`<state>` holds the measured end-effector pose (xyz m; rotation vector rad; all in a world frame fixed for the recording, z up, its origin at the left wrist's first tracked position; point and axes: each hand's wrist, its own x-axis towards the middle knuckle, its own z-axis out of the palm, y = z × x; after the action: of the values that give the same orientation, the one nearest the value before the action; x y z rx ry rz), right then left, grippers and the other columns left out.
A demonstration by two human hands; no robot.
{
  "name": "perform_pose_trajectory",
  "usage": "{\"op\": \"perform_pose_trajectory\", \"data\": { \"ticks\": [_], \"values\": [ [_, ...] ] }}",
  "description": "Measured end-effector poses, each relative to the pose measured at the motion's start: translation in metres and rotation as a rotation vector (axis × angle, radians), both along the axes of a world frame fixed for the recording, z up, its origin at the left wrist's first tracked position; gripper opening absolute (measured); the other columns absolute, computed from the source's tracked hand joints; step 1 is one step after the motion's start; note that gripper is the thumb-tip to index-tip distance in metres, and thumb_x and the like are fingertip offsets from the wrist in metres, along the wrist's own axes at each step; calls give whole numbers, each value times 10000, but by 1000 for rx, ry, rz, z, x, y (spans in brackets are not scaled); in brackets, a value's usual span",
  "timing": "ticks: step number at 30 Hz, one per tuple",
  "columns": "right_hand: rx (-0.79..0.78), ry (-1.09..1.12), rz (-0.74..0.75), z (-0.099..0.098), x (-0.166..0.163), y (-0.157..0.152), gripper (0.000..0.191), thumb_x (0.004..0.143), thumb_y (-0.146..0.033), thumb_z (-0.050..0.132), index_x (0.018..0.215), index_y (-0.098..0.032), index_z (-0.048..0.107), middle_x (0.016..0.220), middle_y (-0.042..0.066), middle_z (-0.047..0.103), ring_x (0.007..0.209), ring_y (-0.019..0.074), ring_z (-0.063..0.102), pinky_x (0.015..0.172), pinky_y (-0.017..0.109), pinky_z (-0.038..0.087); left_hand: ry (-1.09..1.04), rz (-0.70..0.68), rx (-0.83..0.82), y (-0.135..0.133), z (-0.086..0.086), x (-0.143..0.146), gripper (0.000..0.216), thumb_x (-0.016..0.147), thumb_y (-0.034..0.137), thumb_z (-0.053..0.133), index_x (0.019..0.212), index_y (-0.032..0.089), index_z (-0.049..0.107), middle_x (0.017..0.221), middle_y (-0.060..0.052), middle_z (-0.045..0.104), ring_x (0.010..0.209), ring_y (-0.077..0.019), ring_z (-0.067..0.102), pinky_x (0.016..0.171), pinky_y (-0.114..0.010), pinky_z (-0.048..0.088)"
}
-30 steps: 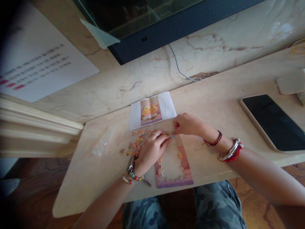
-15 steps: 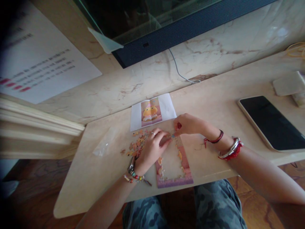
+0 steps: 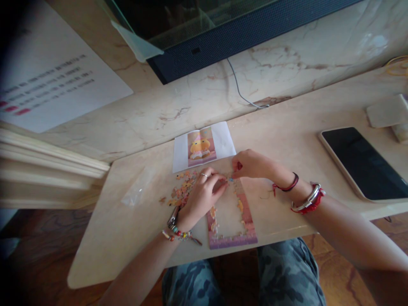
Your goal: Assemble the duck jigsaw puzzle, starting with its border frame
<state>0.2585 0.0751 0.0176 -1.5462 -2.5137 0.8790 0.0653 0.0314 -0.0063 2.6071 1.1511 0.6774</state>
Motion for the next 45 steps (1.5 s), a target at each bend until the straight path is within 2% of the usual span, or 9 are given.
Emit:
{"op": "perform_pose_trajectory", "data": {
  "ticks": [23, 28, 34, 45],
  "values": [
    [7, -20, -9, 1, -1, 0, 159, 671, -332, 593, 676, -180, 638, 632, -9, 603, 571, 108, 517, 510, 209, 337, 52, -60, -1, 3, -1, -4, 64, 793, 182, 553, 854, 165, 560, 867, -40, 517, 834, -167, 536, 759, -342, 490],
    [2, -7, -18, 1, 0, -1, 153, 671, -329, 600, 674, -180, 636, 614, -16, 590, 556, 101, 504, 507, 206, 333, 25, -112, -16, 1, 2, -5, 76, 791, 192, 558, 863, 164, 561, 878, -40, 519, 855, -163, 530, 771, -326, 488],
    [5, -7, -8, 0, 1, 0, 153, 675, -327, 600, 682, -178, 632, 617, -17, 581, 551, 99, 493, 503, 203, 330, 11, -35, -29, 2, 4, -12, 63, 781, 189, 569, 833, 157, 553, 860, -42, 520, 821, -161, 540, 740, -327, 494],
    [-20, 21, -17, 3, 2, 0, 184, 715, -338, 550, 692, -180, 641, 610, -17, 596, 552, 98, 492, 521, 212, 338, 20, -56, -47, 2, 4, -13, 99, 766, 172, 590, 855, 154, 551, 879, -41, 517, 820, -153, 543, 734, -306, 495]
  ]
}}
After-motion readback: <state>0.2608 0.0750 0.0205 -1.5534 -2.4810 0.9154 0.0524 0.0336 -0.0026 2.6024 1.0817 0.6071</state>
